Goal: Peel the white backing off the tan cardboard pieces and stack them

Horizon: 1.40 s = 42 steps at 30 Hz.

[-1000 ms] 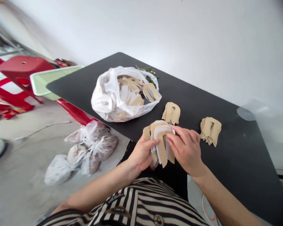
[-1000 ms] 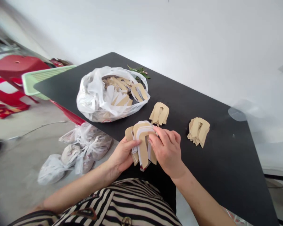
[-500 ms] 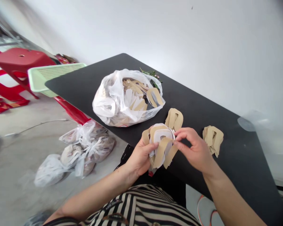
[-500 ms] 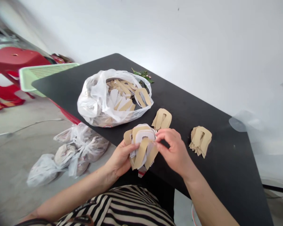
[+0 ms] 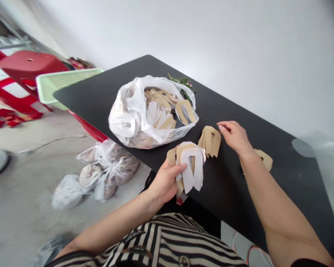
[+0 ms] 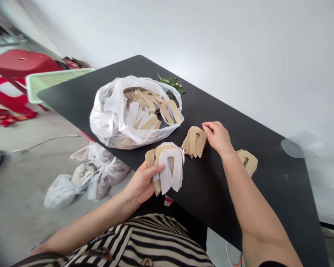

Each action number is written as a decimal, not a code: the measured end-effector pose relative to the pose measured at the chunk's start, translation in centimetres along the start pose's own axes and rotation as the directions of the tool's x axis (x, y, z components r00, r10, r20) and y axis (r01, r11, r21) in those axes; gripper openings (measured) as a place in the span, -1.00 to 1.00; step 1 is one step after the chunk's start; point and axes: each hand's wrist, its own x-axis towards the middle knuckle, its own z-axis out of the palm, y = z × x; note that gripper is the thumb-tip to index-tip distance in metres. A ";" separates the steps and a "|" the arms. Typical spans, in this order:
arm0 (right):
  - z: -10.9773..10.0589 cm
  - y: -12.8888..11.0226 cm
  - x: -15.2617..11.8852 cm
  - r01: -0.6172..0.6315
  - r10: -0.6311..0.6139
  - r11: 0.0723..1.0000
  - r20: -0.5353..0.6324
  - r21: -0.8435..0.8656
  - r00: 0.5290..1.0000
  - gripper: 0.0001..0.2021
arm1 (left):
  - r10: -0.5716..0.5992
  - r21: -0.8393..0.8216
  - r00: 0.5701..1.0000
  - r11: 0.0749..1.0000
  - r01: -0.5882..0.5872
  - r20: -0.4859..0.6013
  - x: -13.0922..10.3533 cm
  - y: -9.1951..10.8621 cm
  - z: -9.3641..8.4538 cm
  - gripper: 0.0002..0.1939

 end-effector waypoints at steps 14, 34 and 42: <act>1.3 -12.4 -14.7 0.435 -0.447 0.891 -0.087 -0.131 0.890 -0.67 | 0.085 0.012 0.986 0.996 -0.087 0.142 -1.5 -1.9 0.6 -0.25; -1.4 -12.6 -16.0 0.463 -0.460 0.884 0.051 -0.064 0.886 -0.90 | 0.128 0.102 0.971 0.983 -0.151 0.203 -3.9 -3.0 -0.1 -0.27; 0.4 -14.5 -18.0 0.144 -0.131 0.982 -0.103 0.123 0.986 -0.94 | 0.222 0.180 0.951 0.948 -0.262 0.213 -3.3 -3.3 0.0 -0.27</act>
